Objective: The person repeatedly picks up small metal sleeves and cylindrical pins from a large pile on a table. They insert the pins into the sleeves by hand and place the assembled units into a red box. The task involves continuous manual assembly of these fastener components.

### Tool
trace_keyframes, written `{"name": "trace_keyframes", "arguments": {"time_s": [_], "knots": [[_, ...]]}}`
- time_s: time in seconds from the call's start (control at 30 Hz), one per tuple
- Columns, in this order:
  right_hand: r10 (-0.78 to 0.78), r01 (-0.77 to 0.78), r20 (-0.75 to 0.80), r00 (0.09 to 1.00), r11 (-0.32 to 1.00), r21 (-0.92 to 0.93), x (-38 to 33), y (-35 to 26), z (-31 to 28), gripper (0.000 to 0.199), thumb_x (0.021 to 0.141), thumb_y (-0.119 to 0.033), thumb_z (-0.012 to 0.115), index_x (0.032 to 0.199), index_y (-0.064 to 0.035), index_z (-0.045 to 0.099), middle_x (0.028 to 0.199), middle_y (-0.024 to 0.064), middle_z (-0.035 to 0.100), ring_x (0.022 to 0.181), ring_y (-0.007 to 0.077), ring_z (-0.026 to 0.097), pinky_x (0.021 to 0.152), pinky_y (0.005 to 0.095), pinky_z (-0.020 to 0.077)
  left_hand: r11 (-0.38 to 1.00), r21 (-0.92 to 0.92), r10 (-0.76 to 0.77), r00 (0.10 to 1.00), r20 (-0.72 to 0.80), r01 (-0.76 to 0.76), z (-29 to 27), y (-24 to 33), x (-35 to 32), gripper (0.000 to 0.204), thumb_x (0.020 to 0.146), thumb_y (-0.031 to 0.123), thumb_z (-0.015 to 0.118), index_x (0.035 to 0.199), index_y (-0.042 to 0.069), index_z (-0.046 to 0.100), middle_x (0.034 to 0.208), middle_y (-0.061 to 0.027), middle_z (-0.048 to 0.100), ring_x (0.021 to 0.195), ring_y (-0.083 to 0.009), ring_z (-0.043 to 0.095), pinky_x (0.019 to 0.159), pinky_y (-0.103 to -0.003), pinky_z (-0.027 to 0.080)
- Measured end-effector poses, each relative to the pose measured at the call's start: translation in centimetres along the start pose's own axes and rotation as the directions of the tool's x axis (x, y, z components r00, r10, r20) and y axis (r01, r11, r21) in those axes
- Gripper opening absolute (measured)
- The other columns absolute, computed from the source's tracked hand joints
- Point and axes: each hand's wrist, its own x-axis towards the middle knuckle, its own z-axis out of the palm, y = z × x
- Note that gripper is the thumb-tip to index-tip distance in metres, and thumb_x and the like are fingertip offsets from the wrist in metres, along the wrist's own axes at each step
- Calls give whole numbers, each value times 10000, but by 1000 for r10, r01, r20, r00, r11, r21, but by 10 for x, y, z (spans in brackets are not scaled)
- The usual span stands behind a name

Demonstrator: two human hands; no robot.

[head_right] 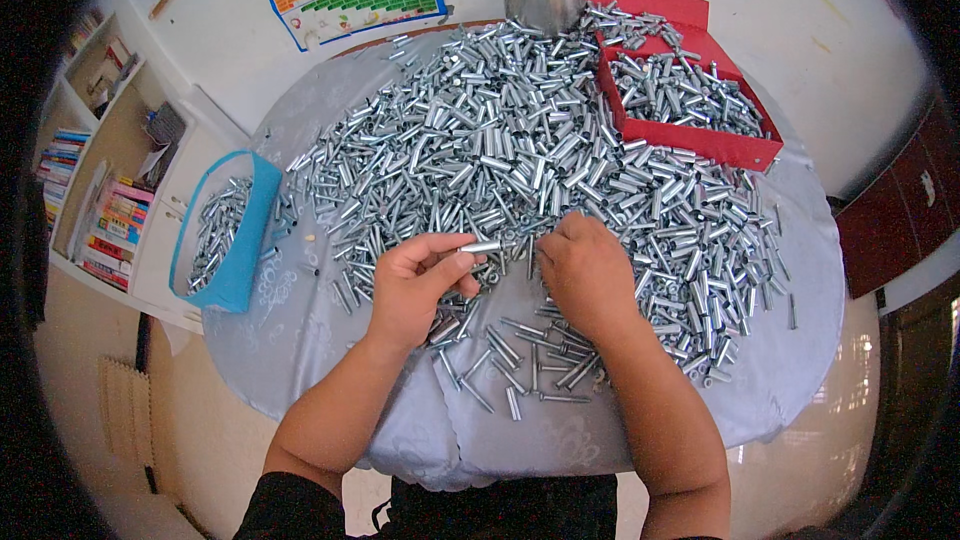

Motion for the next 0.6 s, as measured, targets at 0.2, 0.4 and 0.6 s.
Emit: {"name": "trace_keyframes", "arguments": {"time_s": [0.2, 0.4, 0.6], "knots": [[322, -187, -109, 941, 759, 624, -5, -5, -5, 78, 843, -43, 649, 914, -15, 665, 846, 89, 653, 764, 214, 647, 680, 291, 505, 1000, -25, 4, 1000, -4, -4, 3, 0, 0, 216, 881, 2, 621, 1094, -31, 637, 934, -131, 699, 695, -131, 647, 630, -256, 556], [384, -277, 144, 912, 318, 907, -8, -18, -7, 90, 880, -30, 644, 955, 18, 631, 874, 61, 675, 807, 115, 654, 730, 240, 511, 1000, -24, 14, 1000, 1, -14, 1, -1, -1, 222, 880, 5, 628, 1099, -24, 639, 939, -124, 700, 699, -129, 648, 632, -253, 556], [356, -269, 158, 921, 287, 920, -10, -20, -2, 148, 853, -12, 672, 993, 15, 632, 884, 65, 678, 836, 127, 653, 750, 244, 513, 1000, -10, 15, 1000, 0, -15, 2, -2, -1, 214, 877, 4, 632, 1089, -22, 647, 937, -117, 701, 701, -124, 647, 635, -247, 554]]}}
